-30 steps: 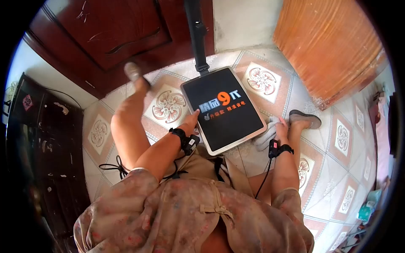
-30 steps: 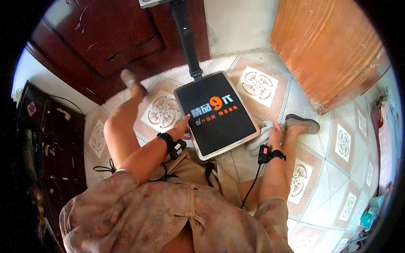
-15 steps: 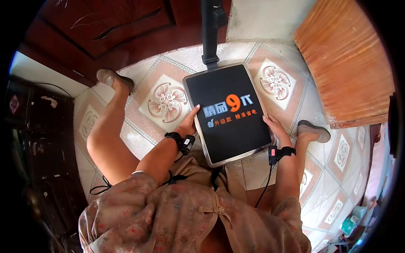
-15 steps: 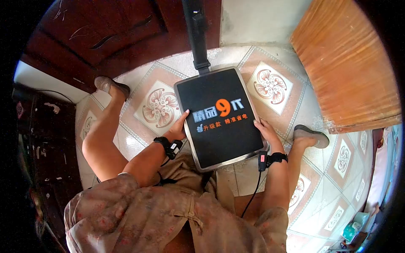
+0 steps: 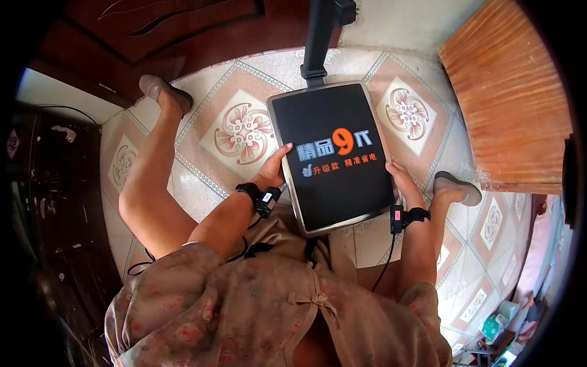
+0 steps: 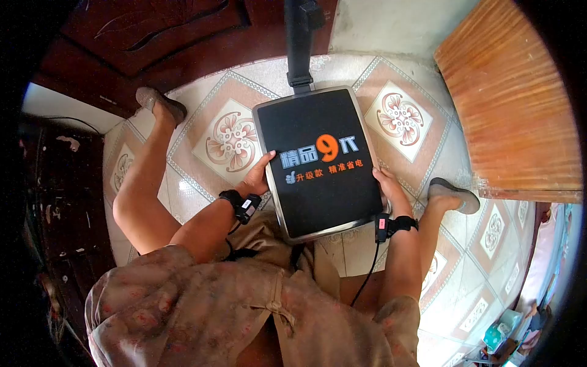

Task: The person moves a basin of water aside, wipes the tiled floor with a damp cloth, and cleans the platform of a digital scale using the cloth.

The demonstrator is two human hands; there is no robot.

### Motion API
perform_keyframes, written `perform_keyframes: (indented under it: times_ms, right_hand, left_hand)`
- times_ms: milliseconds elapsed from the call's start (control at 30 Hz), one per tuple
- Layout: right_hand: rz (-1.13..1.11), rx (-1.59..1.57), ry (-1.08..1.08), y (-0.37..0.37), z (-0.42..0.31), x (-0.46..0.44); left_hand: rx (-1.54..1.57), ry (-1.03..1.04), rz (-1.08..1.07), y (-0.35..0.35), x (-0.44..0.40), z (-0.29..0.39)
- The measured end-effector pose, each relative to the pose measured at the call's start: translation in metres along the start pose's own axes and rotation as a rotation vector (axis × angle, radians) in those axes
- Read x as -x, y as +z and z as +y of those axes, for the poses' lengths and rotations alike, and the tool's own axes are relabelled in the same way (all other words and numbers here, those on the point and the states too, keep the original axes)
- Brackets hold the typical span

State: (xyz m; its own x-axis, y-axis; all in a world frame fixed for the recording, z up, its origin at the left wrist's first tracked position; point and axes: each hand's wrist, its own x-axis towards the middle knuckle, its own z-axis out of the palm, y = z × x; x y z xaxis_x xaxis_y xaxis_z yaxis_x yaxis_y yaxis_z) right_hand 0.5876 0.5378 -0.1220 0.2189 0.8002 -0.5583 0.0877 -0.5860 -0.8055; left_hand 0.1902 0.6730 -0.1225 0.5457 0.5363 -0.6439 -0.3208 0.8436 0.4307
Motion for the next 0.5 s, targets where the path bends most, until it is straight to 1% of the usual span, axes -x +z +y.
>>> perform_keyframes:
  times_ms: [33, 67, 100, 167, 233, 300, 333, 400, 433, 467, 500]
  right_hand:
    - [0.004, 0.018, 0.009, 0.006, -0.002, 0.002]
    - [0.009, 0.036, 0.015, 0.011, -0.007, 0.005]
    - [0.007, 0.056, -0.004, 0.015, -0.009, 0.004]
    - [-0.003, 0.095, -0.043, 0.023, 0.000, -0.005]
    - [0.015, 0.162, -0.080, 0.036, 0.002, -0.011]
    - [0.004, 0.164, -0.073, 0.054, -0.008, -0.010]
    - [0.011, 0.240, -0.080, 0.064, -0.022, -0.004]
    - [0.003, 0.335, -0.109, 0.080, -0.024, -0.012]
    - [0.000, 0.368, -0.125, 0.081, -0.021, -0.019]
    - [-0.016, 0.389, -0.099, 0.094, -0.047, -0.005]
    - [-0.002, 0.449, -0.136, 0.105, -0.056, -0.002]
  left_hand:
    - [0.014, 0.023, -0.009, -0.001, 0.004, 0.002]
    - [0.038, -0.003, 0.001, -0.004, 0.005, 0.006]
    - [0.019, 0.012, -0.022, -0.008, 0.009, 0.009]
    - [0.002, 0.046, 0.017, -0.012, 0.016, 0.013]
    - [-0.006, 0.051, 0.032, -0.032, 0.018, 0.017]
    - [-0.005, 0.087, 0.042, -0.036, 0.029, 0.023]
    - [0.003, 0.105, 0.043, -0.042, 0.031, 0.027]
    - [0.000, 0.145, 0.059, -0.060, 0.035, 0.035]
    - [0.019, 0.116, 0.066, -0.071, 0.028, 0.035]
    - [0.015, 0.124, 0.081, -0.080, 0.031, 0.041]
    - [0.011, 0.130, 0.094, -0.087, 0.034, 0.045]
